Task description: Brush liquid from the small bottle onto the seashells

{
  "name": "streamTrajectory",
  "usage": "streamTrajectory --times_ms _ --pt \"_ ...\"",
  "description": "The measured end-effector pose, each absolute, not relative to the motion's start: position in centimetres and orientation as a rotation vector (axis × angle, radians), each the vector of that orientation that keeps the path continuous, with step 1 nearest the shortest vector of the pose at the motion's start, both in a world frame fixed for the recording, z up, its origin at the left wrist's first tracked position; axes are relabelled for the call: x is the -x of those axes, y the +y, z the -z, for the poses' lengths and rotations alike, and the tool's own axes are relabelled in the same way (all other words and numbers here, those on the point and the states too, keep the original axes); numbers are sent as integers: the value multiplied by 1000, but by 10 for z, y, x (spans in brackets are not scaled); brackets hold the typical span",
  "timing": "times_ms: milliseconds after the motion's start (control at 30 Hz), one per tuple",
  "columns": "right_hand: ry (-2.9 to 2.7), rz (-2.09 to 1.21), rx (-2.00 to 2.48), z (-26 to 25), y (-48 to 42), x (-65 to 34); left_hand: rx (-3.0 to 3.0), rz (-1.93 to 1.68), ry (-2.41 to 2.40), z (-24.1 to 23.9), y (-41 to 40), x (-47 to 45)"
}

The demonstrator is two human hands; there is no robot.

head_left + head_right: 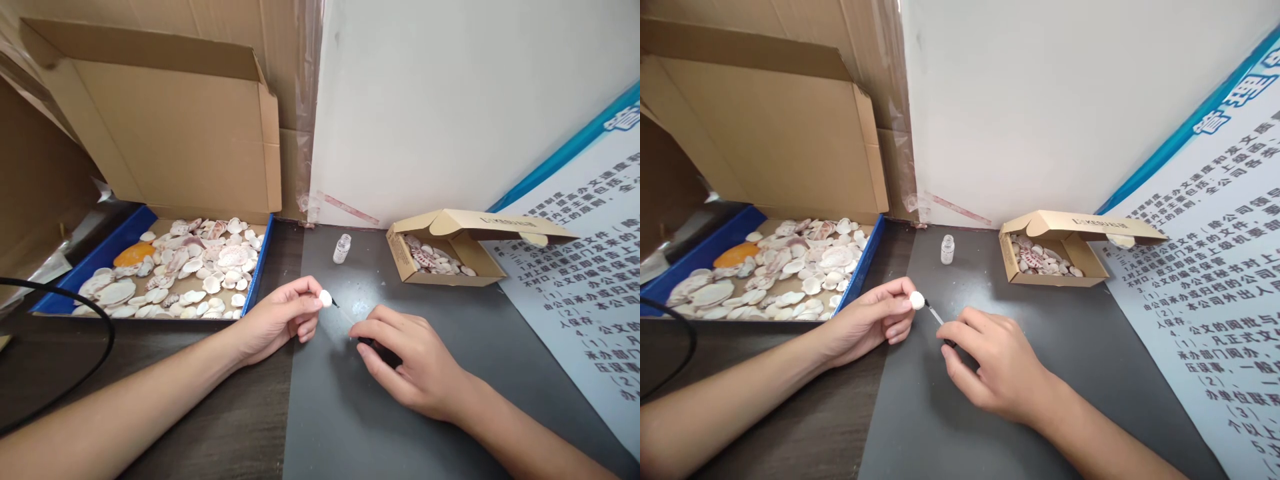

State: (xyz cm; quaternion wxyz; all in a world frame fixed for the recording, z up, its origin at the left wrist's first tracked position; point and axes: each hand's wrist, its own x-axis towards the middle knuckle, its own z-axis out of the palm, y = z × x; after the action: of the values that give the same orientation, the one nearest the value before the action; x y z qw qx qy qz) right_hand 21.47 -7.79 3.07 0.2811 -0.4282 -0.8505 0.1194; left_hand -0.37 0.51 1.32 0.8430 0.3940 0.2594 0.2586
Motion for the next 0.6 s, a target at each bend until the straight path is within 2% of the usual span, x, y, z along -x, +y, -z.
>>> streamTrajectory --times_ms 600 --pt "-2304 -322 1167 -31 -77 -215 -802 -536 570 -15 5 5"
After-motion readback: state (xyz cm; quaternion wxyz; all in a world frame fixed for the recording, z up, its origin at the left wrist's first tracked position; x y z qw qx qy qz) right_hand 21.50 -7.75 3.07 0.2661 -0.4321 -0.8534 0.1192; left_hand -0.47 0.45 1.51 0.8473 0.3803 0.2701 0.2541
